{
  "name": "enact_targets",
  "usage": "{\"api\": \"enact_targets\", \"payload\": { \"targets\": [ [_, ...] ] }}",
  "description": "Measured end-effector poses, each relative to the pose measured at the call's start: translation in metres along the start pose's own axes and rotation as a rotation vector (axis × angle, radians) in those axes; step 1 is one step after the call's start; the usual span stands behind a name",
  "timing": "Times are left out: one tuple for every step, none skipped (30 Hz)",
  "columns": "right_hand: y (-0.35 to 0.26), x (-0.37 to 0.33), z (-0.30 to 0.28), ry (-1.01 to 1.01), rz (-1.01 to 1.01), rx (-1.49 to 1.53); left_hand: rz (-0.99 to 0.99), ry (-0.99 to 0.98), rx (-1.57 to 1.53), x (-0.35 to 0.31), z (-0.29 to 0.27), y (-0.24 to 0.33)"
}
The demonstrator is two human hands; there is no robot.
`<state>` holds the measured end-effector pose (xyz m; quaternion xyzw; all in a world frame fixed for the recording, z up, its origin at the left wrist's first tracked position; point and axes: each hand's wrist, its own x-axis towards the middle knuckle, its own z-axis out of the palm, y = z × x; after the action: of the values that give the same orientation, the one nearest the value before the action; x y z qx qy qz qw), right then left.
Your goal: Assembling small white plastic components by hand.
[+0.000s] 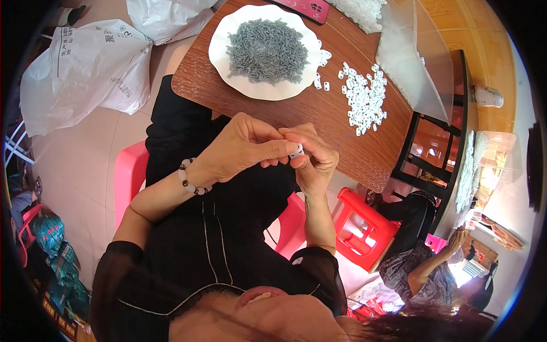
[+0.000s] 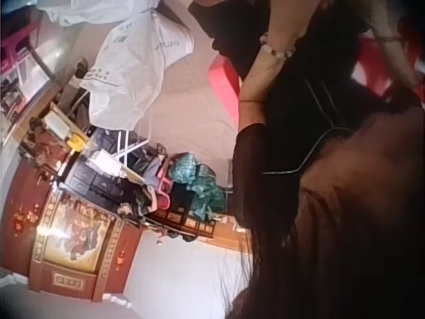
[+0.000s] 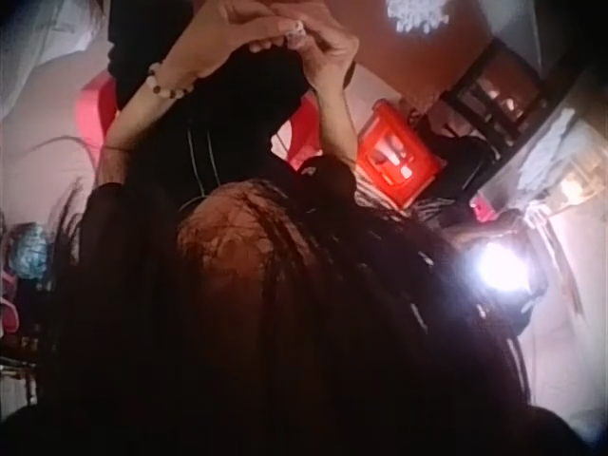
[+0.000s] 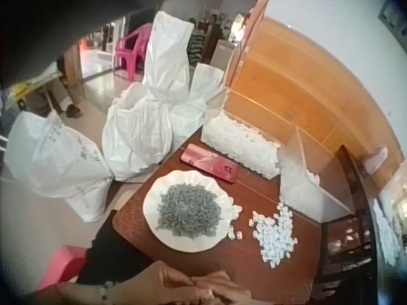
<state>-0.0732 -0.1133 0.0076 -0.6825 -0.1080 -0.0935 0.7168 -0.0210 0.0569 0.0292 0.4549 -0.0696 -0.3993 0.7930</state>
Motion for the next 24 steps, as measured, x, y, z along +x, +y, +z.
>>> {"api": "enact_targets", "payload": {
  "targets": [
    [0.002, -0.001, 0.001, 0.017, 0.000, 0.007, 0.001, 0.007, 0.002, 0.000, 0.000, 0.000],
    [0.003, -0.002, 0.001, 0.034, 0.001, 0.015, 0.001, 0.005, 0.002, 0.000, 0.000, 0.000],
    [0.003, -0.002, 0.002, 0.034, 0.001, 0.015, -0.001, 0.006, -0.006, -0.001, 0.000, 0.000],
    [0.003, -0.002, 0.002, 0.034, -0.003, 0.008, -0.002, 0.007, -0.015, -0.001, 0.001, 0.000],
    [0.003, -0.001, 0.002, 0.035, -0.008, 0.002, -0.003, 0.007, -0.015, -0.001, 0.001, 0.001],
    [0.003, -0.002, 0.002, 0.035, -0.008, 0.001, -0.008, 0.010, -0.008, -0.001, 0.001, 0.001],
    [0.004, -0.002, 0.002, 0.038, -0.016, 0.000, -0.012, 0.013, -0.002, -0.001, 0.001, 0.001],
    [0.004, -0.002, 0.002, 0.041, -0.024, -0.002, -0.012, 0.012, -0.002, -0.001, 0.002, 0.001],
    [0.004, -0.003, 0.003, 0.041, -0.024, -0.003, -0.008, 0.012, 0.000, -0.001, 0.002, 0.001],
    [0.004, -0.003, 0.003, 0.050, -0.024, 0.004, -0.003, 0.011, 0.001, -0.001, 0.002, 0.001],
    [0.004, -0.004, 0.004, 0.058, -0.024, 0.010, -0.003, 0.010, 0.001, -0.002, 0.002, 0.001],
    [0.004, -0.004, 0.003, 0.059, -0.024, 0.008, -0.006, 0.015, 0.020, -0.002, 0.002, 0.001],
    [0.004, -0.004, 0.002, 0.049, -0.035, -0.022, -0.010, 0.020, 0.039, -0.002, 0.002, 0.001],
    [0.004, -0.004, 0.002, 0.039, -0.045, -0.053, -0.011, 0.017, 0.039, -0.002, 0.002, 0.001],
    [0.004, -0.004, 0.002, 0.041, -0.046, -0.054, -0.001, 0.029, 0.039, -0.001, 0.003, 0.000],
    [0.006, -0.005, 0.004, 0.066, -0.055, -0.051, 0.009, 0.040, 0.039, -0.001, 0.003, -0.001],
    [0.008, -0.005, 0.005, 0.090, -0.064, -0.048, 0.007, 0.037, 0.040, 0.000, 0.003, -0.002],
    [0.009, -0.005, 0.006, 0.094, -0.064, -0.051, 0.011, 0.031, 0.036, 0.001, 0.001, -0.004],
    [0.011, -0.005, 0.007, 0.110, -0.062, -0.050, 0.016, 0.025, 0.033, 0.002, 0.000, -0.005],
    [0.012, -0.005, 0.007, 0.125, -0.060, -0.049, 0.014, 0.020, 0.033, 0.003, -0.001, -0.007],
    [0.012, -0.005, 0.007, 0.128, -0.060, -0.052, 0.005, 0.031, 0.021, 0.004, -0.002, -0.008],
    [0.013, -0.004, 0.007, 0.128, -0.047, -0.070, -0.005, 0.042, 0.010, 0.005, -0.003, -0.009],
    [0.013, -0.004, 0.007, 0.128, -0.033, -0.088, -0.005, 0.039, 0.010, 0.005, -0.002, -0.009],
    [0.013, -0.004, 0.008, 0.130, -0.034, -0.091, -0.008, 0.060, -0.015, 0.006, -0.002, -0.009]
  ]
}}
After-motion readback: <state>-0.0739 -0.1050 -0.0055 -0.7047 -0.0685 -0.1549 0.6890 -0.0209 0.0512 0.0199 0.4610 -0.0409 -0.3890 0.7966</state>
